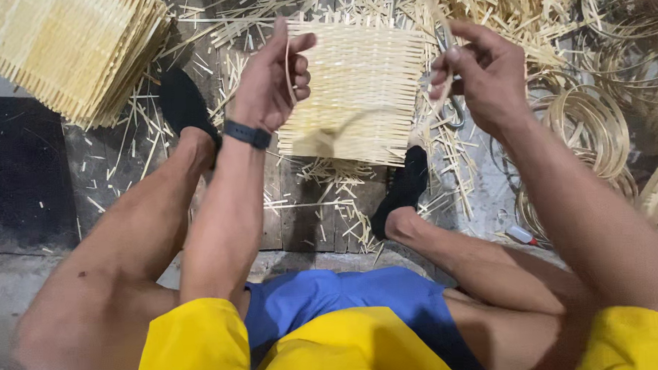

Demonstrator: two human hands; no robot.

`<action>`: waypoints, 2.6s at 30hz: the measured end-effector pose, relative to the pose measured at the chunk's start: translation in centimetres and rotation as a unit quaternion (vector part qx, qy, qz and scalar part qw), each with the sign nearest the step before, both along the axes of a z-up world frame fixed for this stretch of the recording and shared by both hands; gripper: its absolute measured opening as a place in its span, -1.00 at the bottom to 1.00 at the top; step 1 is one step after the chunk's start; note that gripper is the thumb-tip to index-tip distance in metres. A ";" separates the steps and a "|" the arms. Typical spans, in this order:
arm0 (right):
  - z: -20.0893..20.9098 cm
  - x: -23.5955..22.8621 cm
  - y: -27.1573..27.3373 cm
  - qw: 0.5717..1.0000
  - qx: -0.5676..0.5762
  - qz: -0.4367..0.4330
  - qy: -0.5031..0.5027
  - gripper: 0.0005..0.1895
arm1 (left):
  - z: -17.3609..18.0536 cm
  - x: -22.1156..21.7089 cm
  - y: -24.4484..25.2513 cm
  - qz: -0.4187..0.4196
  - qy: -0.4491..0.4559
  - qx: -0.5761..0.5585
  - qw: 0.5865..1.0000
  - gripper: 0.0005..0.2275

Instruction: The person sits on the floor and repeatedly cuts circular pieces from rectangular woven bamboo mats using shears. They place each cut circle into a stack of finished pieces.

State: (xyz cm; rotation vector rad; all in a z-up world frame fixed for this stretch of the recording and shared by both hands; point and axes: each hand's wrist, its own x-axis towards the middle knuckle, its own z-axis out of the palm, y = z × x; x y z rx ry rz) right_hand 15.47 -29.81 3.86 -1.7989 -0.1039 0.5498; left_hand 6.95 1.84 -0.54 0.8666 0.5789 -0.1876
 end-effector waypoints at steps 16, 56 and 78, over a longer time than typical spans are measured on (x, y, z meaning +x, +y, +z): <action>-18.5 -2.4 1.4 0.964 -0.162 -0.107 -0.180 -0.75 | -14.3 -2.7 -0.1 0.015 -0.024 0.638 0.769 -0.88; -20.7 -3.2 -0.1 0.992 -0.083 -0.084 -0.048 -0.78 | -19.8 -2.4 2.4 -0.036 0.064 0.532 0.843 -0.83; -21.1 -12.6 11.9 0.722 -0.376 0.284 -0.506 -0.18 | -19.1 8.4 -1.2 -0.127 -0.251 0.625 0.729 -0.83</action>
